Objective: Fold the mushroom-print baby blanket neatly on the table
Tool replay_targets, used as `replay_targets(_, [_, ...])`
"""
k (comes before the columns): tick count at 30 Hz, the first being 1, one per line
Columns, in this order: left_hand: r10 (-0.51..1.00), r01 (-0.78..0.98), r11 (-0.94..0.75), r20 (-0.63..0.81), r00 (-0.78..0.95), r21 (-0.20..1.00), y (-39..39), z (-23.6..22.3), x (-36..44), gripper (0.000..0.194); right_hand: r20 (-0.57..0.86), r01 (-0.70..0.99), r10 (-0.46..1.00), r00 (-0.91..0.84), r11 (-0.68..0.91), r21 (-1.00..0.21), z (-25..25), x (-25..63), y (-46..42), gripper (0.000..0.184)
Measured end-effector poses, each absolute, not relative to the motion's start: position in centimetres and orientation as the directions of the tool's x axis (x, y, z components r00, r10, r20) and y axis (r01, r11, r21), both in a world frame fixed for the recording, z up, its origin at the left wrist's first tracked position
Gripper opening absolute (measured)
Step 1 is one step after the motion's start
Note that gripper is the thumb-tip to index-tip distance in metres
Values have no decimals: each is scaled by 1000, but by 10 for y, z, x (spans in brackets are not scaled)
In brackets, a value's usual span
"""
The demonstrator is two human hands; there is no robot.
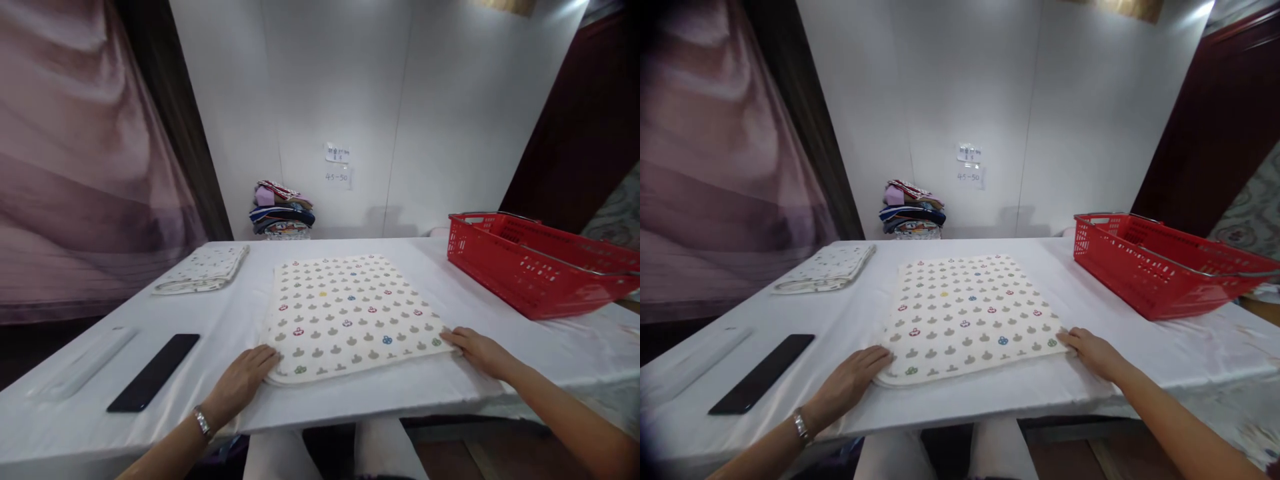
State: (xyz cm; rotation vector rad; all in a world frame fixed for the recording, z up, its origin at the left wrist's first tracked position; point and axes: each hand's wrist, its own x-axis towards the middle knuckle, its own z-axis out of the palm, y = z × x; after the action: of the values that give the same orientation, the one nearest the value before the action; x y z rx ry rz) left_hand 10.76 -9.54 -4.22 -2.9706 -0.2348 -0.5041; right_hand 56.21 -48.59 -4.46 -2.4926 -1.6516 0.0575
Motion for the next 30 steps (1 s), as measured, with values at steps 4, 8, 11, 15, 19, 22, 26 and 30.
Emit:
replay_targets(4, [61, 100, -991, 358, 932, -92, -105, -36, 108, 38, 82, 922, 921, 382, -374, -100, -49, 569, -485, 49])
replay_targets(8, [25, 59, -995, 362, 932, -84, -113, -33, 106, 34, 108, 936, 930, 351, -347, -58, -59, 583, -485, 49])
replay_targets(11, [52, 80, -995, 359, 932, -63, -114, -34, 106, 35, 121, 950, 943, 311, -306, -55, -65, 591, -484, 49])
replay_targets(15, [98, 116, -993, 331, 939, -35, -114, -36, 106, 37, 176, 965, 949, 260, -252, -66, -73, 597, -491, 45])
replay_targets(19, [117, 130, -991, 329, 937, -20, -118, -34, 106, 33, 224, 970, 945, 239, -221, -99, -81, 604, -499, 48])
replay_targets(22, [143, 148, -989, 323, 936, 10, -121, -33, 107, 33, 221, 964, 944, 243, -211, -161, -86, 610, -501, 47])
replay_targets(26, [208, 190, -978, 275, 939, 89, -122, -32, 107, 38, 263, 932, 917, 300, -222, -288, -91, 613, -500, 42])
replay_targets(30, [230, 196, -969, 263, 937, 152, -124, -21, 102, 41, 306, 872, 862, 404, -262, -414, -89, 607, -503, 39])
